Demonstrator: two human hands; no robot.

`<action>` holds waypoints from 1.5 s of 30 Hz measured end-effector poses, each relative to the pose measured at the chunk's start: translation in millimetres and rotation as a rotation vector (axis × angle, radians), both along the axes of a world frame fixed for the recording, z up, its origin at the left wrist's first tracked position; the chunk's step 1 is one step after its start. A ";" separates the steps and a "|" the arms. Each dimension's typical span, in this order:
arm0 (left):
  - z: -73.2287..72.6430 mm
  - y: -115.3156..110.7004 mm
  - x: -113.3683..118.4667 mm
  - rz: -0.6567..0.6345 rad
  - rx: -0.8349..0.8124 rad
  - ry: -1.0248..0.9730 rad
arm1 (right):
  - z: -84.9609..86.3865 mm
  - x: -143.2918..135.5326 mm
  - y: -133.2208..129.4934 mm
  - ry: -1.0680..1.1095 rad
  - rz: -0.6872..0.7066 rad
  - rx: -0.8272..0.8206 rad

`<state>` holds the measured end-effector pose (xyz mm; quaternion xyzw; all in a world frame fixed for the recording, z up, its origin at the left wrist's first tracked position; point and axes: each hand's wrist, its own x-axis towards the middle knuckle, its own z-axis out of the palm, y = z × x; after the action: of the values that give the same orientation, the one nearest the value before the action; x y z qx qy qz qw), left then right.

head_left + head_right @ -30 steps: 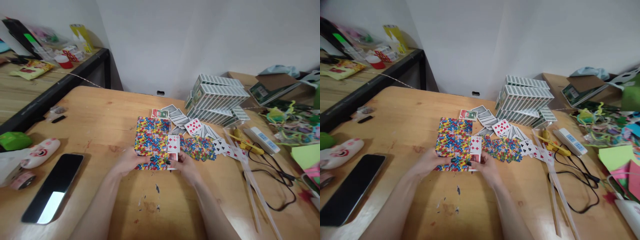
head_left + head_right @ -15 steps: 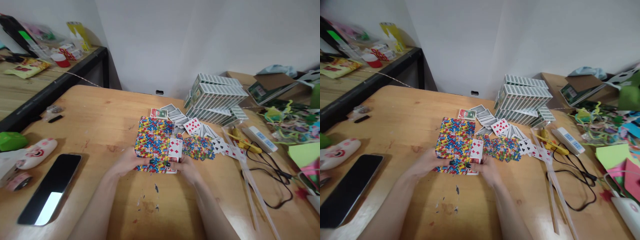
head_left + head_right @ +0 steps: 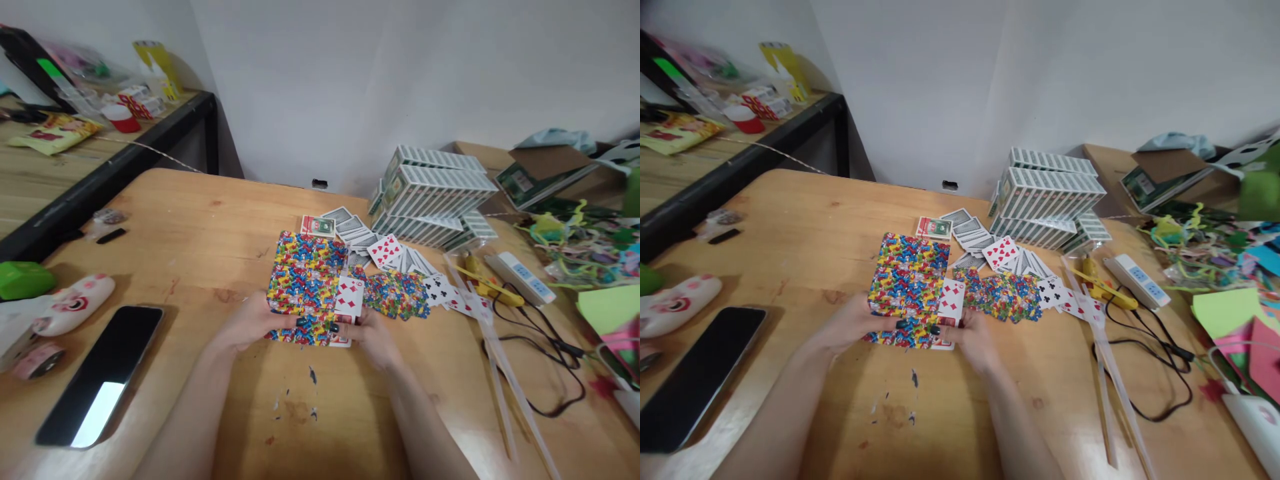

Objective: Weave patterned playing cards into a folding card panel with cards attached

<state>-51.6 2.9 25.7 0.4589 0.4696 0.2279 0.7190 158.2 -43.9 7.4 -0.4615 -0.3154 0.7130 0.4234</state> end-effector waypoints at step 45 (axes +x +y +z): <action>-1.1 2.4 -1.4 0.098 -0.071 -0.012 | -10.6 10.6 2.0 0.016 -0.135 0.012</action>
<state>-53.0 5.3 24.6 0.4079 0.4951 0.2487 0.7256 168.8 -41.9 -3.2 -0.4733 -0.2846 0.6846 0.4758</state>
